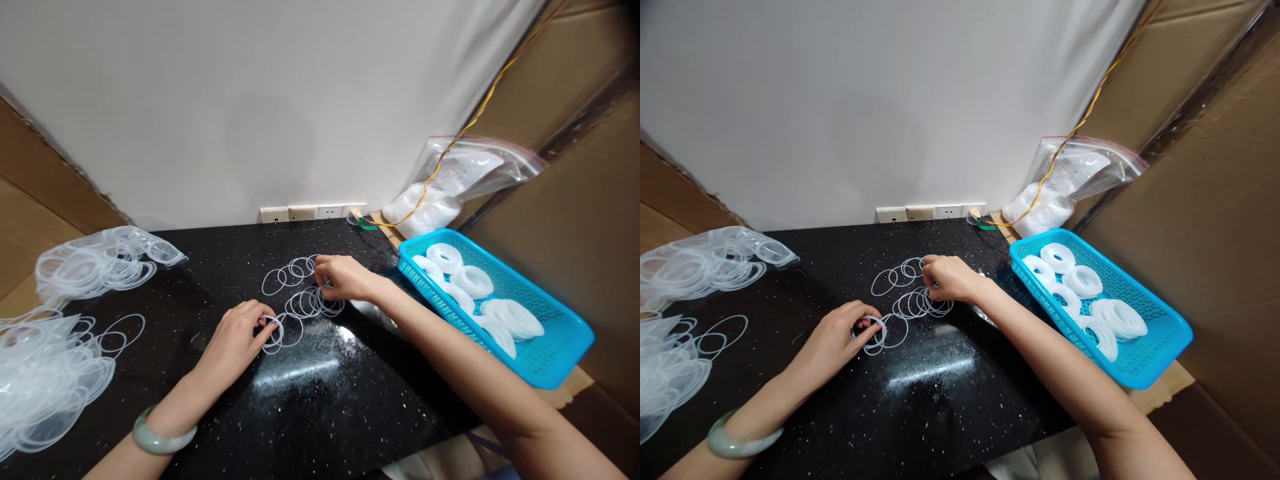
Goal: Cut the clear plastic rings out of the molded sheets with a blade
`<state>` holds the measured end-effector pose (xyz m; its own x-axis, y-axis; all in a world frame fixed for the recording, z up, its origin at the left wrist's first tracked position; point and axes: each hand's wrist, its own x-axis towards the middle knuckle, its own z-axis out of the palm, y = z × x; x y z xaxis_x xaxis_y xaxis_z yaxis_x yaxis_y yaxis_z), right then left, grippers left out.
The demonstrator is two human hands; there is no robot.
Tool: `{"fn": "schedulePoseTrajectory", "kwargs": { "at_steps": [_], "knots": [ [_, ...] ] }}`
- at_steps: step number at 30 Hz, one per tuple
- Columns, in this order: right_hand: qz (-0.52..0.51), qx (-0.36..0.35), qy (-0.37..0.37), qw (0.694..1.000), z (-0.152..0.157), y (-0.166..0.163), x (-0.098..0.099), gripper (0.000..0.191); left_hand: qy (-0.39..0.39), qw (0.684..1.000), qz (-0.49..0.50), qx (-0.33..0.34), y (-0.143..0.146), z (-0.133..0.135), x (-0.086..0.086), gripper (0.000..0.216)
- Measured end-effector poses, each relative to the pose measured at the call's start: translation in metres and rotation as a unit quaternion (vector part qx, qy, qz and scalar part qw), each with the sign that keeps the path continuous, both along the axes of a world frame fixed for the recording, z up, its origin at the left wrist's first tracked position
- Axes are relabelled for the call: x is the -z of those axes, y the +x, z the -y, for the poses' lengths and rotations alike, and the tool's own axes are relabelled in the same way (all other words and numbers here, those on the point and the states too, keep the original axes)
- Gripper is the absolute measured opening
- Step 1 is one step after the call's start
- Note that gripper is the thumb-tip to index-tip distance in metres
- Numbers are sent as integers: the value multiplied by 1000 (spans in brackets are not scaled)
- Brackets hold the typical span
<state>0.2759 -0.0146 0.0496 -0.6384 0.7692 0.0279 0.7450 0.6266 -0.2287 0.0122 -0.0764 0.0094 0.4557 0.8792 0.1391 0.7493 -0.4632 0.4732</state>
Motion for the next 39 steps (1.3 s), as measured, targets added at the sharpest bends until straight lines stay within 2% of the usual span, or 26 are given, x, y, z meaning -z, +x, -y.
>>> {"fn": "schedulePoseTrajectory", "kwargs": {
  "at_steps": [3, 8, 12, 15, 20, 24, 30, 33, 36, 38, 39],
  "knots": [
    [-30, -27, -6, 999, 0, -8, 2, 6, -18, 1000, -21, -7, 2, 2, -5, 12],
    [34, -48, 7, 998, -2, -32, 6, 19, -56, 998, -34, 7, -4, 3, -11, 12],
    [90, -40, 6, 995, -3, -46, 0, 13, -25, 999, -19, 21, -12, 1, -11, 14],
    [86, -28, -2, 996, -3, -47, -5, 9, -4, 999, 21, 29, -15, 2, -13, 12],
    [-23, 37, -53, 998, 2, -37, -8, 11, -38, 993, 108, 17, -13, 5, -18, 9],
    [-101, 66, -56, 991, 9, -32, -9, 13, -20, 985, 168, 21, -9, 7, -20, 11],
    [-253, 137, -77, 955, 19, -44, -15, 19, 48, 972, 210, 91, -8, 14, -24, 20],
    [-306, 118, -99, 939, 33, -56, -15, 16, 123, 961, 227, 94, -6, 17, -24, 24],
    [-337, 64, -152, 927, 49, -70, -12, 10, 215, 952, 214, 48, -5, 17, -24, 27],
    [-355, 25, -204, 912, 57, -76, -11, 7, 219, 953, 209, 21, -5, 16, -24, 36],
    [-361, 5, -231, 903, 58, -77, -11, 8, 190, 958, 214, 17, -5, 15, -24, 43]
  ]
}}
